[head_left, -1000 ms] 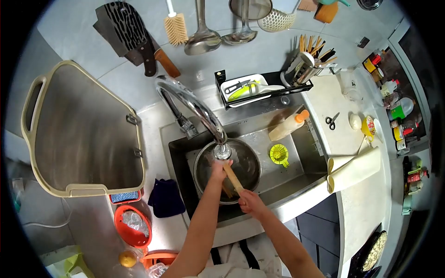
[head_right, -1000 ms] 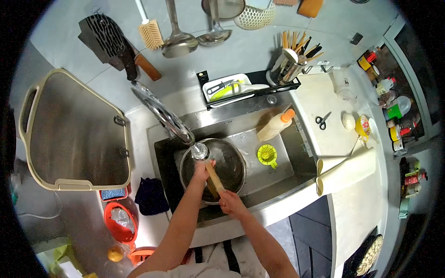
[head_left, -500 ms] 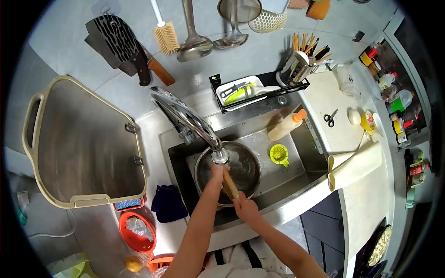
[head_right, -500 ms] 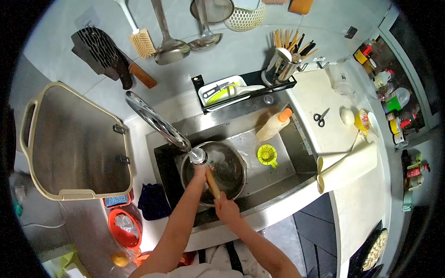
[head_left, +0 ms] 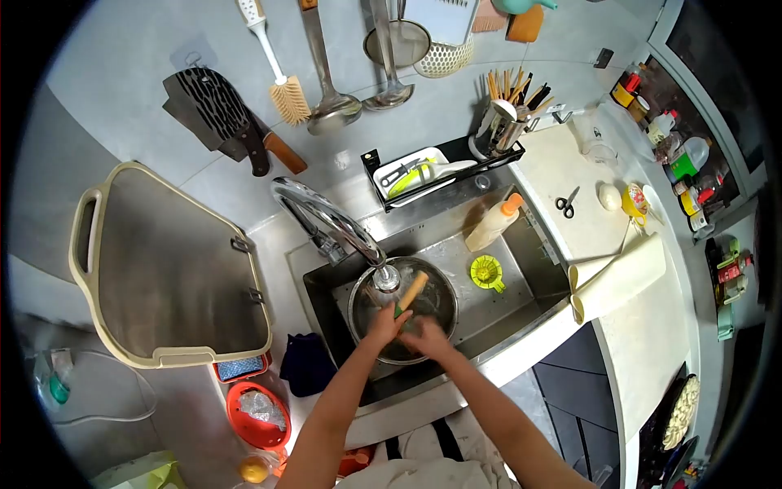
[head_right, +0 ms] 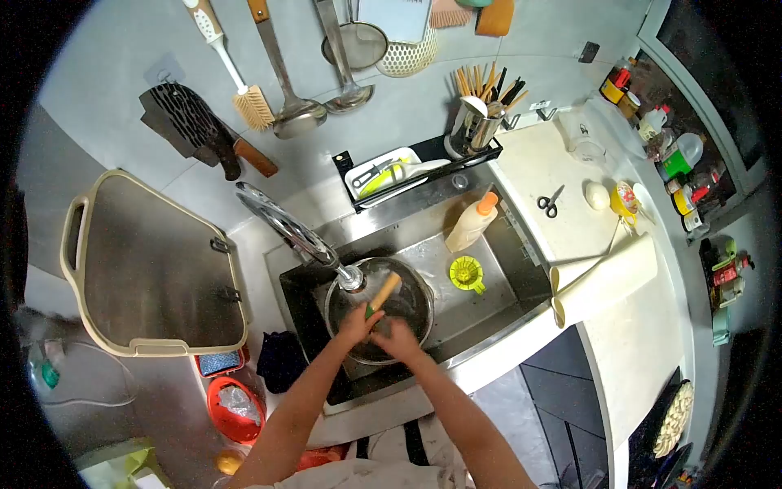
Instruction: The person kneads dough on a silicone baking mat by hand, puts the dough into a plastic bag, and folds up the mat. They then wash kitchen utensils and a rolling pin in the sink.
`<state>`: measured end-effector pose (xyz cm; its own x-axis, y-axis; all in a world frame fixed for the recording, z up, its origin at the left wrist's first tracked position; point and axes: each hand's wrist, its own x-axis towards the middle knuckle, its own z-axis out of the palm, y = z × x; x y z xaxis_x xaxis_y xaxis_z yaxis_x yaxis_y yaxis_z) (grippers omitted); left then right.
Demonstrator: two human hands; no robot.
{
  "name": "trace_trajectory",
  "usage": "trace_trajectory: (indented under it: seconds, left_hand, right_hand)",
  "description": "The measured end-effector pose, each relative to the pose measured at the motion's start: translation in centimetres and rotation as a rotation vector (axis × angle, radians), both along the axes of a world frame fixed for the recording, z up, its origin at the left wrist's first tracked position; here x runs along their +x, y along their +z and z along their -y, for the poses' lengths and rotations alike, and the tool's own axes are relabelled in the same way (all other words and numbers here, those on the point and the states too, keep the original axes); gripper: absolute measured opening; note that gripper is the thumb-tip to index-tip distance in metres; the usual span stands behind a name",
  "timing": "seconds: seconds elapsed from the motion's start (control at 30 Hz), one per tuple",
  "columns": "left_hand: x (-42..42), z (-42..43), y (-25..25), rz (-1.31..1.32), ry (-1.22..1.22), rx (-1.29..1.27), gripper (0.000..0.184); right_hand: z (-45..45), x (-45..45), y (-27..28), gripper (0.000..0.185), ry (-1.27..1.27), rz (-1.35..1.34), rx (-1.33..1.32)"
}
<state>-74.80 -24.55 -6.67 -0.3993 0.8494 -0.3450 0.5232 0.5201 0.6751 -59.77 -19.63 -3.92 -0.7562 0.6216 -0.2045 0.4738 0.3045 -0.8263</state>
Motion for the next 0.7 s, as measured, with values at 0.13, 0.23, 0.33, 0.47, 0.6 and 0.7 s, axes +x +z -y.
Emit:
trace_trajectory:
  seconds: [0.13,0.23,0.33,0.47,0.6,0.7]
  left_hand:
    - [-0.7,1.3,2.8,-0.267,-0.46,-0.037,0.043]
    - [-1.2,1.1,3.4,-0.344,-0.566,0.118,0.042]
    - [-3.5,1.0,4.2,-0.461,-0.65,0.247,0.042]
    - [-5.7,1.5,3.2,-0.456,-0.685,0.396,0.041]
    - [-3.0,0.8,-1.0,-0.342,-0.128,0.468,0.024]
    - [1.4,-0.3,-8.7,0.036,0.295,0.497,0.035]
  right_hand:
    - [-3.6,0.0,2.0,0.055,0.102,0.202,0.822]
    - [-4.2,-1.2,1.4,0.036,0.355,0.39,0.565]
    - [-4.1,-0.1,1.9,0.031,0.337,0.41,0.391]
    - [-2.3,2.0,3.2,0.037,0.26,0.385,0.256]
    - [0.6,1.3,1.5,0.043,0.025,0.259,-0.326]
    - [2.6,0.7,1.0,0.044,-0.154,0.215,-0.508]
